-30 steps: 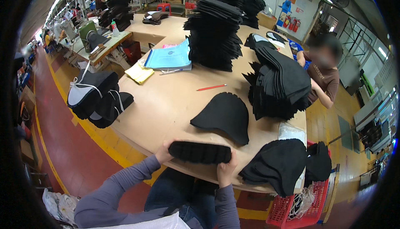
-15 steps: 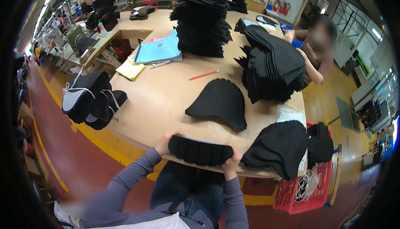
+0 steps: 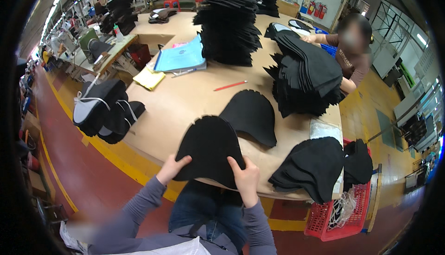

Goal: The person gathers black fabric pieces from a table, aligns them into neat stacks, and ties each stack with a white string. The person then places the tied bundles into a red basket. A coworker across the table also handles similar fabric pieces.

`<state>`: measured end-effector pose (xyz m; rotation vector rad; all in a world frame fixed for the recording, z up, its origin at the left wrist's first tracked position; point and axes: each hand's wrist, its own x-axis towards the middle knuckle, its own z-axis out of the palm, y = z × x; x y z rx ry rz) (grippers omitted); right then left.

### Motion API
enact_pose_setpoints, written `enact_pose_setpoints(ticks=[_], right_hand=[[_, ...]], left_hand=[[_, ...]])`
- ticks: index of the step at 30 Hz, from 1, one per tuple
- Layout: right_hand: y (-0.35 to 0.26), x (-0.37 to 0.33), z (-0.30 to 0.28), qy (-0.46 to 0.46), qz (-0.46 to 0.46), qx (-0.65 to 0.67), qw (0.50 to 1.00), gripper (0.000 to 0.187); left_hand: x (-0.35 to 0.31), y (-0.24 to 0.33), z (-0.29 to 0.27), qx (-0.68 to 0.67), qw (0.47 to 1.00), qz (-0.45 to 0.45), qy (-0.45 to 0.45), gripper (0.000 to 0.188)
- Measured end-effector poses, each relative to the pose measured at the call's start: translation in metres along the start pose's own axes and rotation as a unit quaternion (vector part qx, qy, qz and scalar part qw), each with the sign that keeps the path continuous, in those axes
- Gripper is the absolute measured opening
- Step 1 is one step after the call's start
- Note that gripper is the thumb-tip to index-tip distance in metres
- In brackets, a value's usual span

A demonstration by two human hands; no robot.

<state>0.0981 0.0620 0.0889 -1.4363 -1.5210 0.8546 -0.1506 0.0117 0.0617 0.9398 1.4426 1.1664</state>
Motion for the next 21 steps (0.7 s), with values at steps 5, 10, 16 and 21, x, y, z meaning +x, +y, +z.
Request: enact_pose_setpoints(ticks=[5, 10, 16, 21], right_hand=[[0.087, 0.013, -0.009, -0.077, 0.165, -0.091, 0.979, 0.044], [0.022, 0.029, -0.038, -0.043, 0.007, -0.263, 0.964, 0.053], [-0.114, 0.137, -0.057, -0.012, -0.287, -0.179, 0.941, 0.04], [-0.205, 0.256, -0.027, 0.099, -0.455, -0.282, 0.839, 0.061]], left_hand=[[0.036, -0.022, -0.028, 0.161, 0.983, -0.008, -0.091, 0.044], [0.145, 0.001, -0.046, 0.151, 0.985, 0.086, 0.007, 0.042], [0.247, -0.025, -0.045, 0.49, 0.841, 0.122, 0.196, 0.063], [0.244, -0.017, -0.038, 0.557, 0.796, 0.111, 0.209, 0.061]])
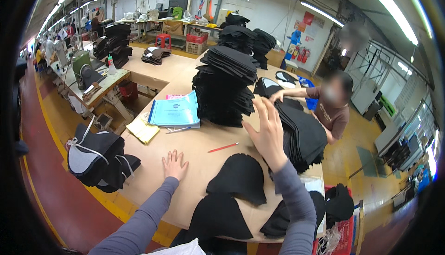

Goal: The person gathers black fabric pieces from a table, aligns them into neat stacks, and ties each stack with a white string. The person then places the tied bundles into a red basket. A coworker across the table also handles similar fabric pieces.

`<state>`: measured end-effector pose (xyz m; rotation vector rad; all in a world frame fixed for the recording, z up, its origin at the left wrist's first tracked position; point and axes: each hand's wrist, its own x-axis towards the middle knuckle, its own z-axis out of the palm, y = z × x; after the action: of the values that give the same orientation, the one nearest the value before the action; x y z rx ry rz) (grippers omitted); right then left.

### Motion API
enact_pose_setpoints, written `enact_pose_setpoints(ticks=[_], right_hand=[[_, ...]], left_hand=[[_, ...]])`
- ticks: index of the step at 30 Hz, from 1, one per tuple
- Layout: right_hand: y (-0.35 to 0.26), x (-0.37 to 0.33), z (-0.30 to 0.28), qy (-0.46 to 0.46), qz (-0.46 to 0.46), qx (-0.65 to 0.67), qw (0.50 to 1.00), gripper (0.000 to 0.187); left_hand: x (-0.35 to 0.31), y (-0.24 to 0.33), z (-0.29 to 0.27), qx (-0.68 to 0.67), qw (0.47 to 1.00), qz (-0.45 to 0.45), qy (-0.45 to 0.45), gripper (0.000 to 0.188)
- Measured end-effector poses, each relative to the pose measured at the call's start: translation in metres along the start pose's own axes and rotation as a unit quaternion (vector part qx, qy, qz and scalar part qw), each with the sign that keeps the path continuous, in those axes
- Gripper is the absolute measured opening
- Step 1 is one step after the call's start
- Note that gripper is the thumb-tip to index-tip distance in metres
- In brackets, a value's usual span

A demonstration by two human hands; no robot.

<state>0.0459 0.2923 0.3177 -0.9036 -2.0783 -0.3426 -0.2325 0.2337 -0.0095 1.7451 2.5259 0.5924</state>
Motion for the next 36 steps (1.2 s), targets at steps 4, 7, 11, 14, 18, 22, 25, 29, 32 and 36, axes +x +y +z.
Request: enact_pose_setpoints(ticks=[4, 7, 11, 14, 18, 22, 25, 29, 32, 36], right_hand=[[0.063, 0.069, 0.091, -0.028, -0.075, -0.231, 0.97, 0.097], [0.101, 0.095, 0.15, -0.107, -0.091, -0.359, 0.923, 0.116], [0.133, 0.131, 0.19, -0.017, -0.046, -0.409, 0.911, 0.11], [0.167, 0.144, 0.195, -0.169, 0.08, -0.247, 0.951, 0.098], [0.165, 0.151, 0.19, -0.188, -0.04, -0.274, 0.942, 0.083], [0.142, 0.147, 0.175, -0.194, -0.08, -0.333, 0.919, 0.071], [0.098, 0.137, 0.178, -0.156, -0.1, -0.37, 0.91, 0.06], [0.048, 0.121, 0.187, -0.118, -0.079, -0.401, 0.905, 0.049], [0.029, 0.109, 0.193, -0.088, -0.086, -0.401, 0.908, 0.057], [0.024, 0.105, 0.185, -0.092, -0.036, -0.313, 0.944, 0.047]], left_hand=[[-0.004, 0.012, -0.001, -0.007, 1.0, -0.002, -0.01, 0.059], [-0.004, 0.008, 0.009, 0.02, 1.0, 0.005, -0.003, 0.059], [-0.003, 0.003, 0.013, 0.021, 1.0, 0.004, 0.012, 0.059], [-0.003, 0.007, 0.011, 0.016, 1.0, 0.017, 0.014, 0.059], [-0.005, 0.0, 0.013, 0.031, 0.999, 0.014, 0.022, 0.06], [-0.003, 0.006, 0.01, 0.04, 0.999, 0.011, 0.016, 0.059], [-0.004, 0.006, 0.009, 0.034, 0.999, 0.009, 0.013, 0.059], [-0.003, 0.004, 0.006, 0.017, 1.0, 0.01, 0.01, 0.058], [-0.003, 0.005, 0.009, 0.01, 1.0, 0.014, 0.019, 0.058], [-0.004, 0.006, 0.01, 0.011, 1.0, 0.016, 0.011, 0.058]])
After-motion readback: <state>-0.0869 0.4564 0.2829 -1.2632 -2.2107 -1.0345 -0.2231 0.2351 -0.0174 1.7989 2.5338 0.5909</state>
